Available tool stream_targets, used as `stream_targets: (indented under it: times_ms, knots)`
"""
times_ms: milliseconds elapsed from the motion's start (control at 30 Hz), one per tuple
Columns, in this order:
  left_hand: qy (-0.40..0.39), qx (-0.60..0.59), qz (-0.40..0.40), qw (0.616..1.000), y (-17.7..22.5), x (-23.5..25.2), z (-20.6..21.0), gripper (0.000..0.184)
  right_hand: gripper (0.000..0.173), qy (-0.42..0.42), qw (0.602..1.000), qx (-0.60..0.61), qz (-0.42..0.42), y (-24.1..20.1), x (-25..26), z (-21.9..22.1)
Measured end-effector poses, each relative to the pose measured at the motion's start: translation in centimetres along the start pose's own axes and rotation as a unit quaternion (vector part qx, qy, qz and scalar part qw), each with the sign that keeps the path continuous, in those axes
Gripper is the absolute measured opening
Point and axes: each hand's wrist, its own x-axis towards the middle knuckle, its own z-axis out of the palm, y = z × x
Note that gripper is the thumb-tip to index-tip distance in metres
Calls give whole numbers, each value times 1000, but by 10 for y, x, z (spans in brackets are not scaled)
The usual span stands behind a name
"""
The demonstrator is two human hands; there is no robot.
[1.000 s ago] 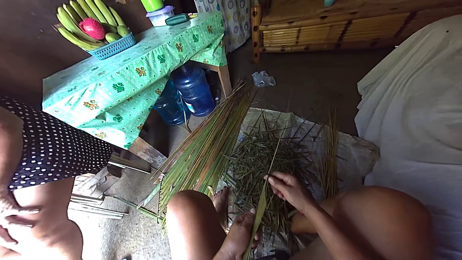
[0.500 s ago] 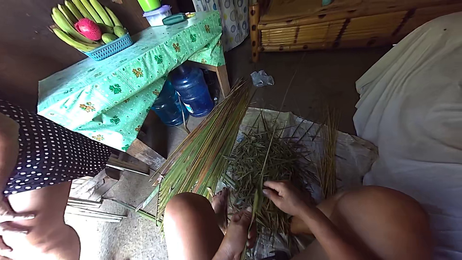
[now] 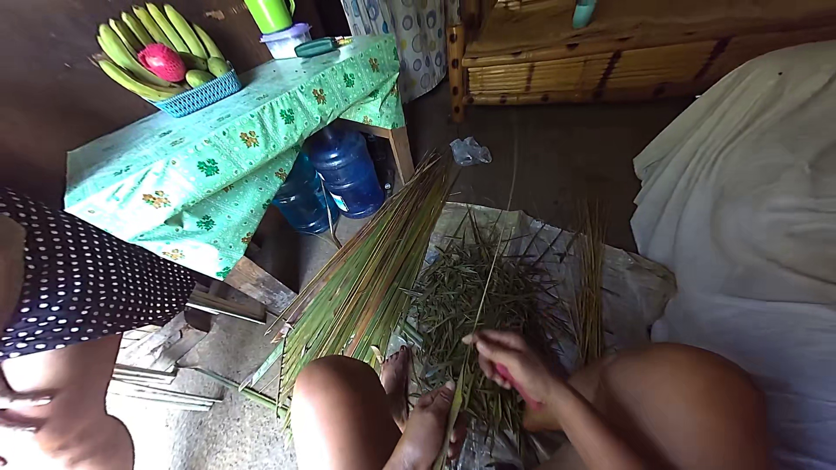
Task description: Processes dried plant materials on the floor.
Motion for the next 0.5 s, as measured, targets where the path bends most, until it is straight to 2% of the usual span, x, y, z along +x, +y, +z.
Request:
stream_targets:
  times_ms: [100, 233, 500]
  knots:
    - [-11, 2, -6, 1000, -4, 2, 2, 47, 31, -20, 999, 40, 2, 4, 1, 7]
    - [-56, 28, -2, 998, -14, -11, -5, 54, 29, 45, 997, 51, -27, 2, 5, -2]
    - [-16, -54, -11, 998, -20, -21, -8, 42, 26, 76, 996, -14, -40, 11, 10, 3]
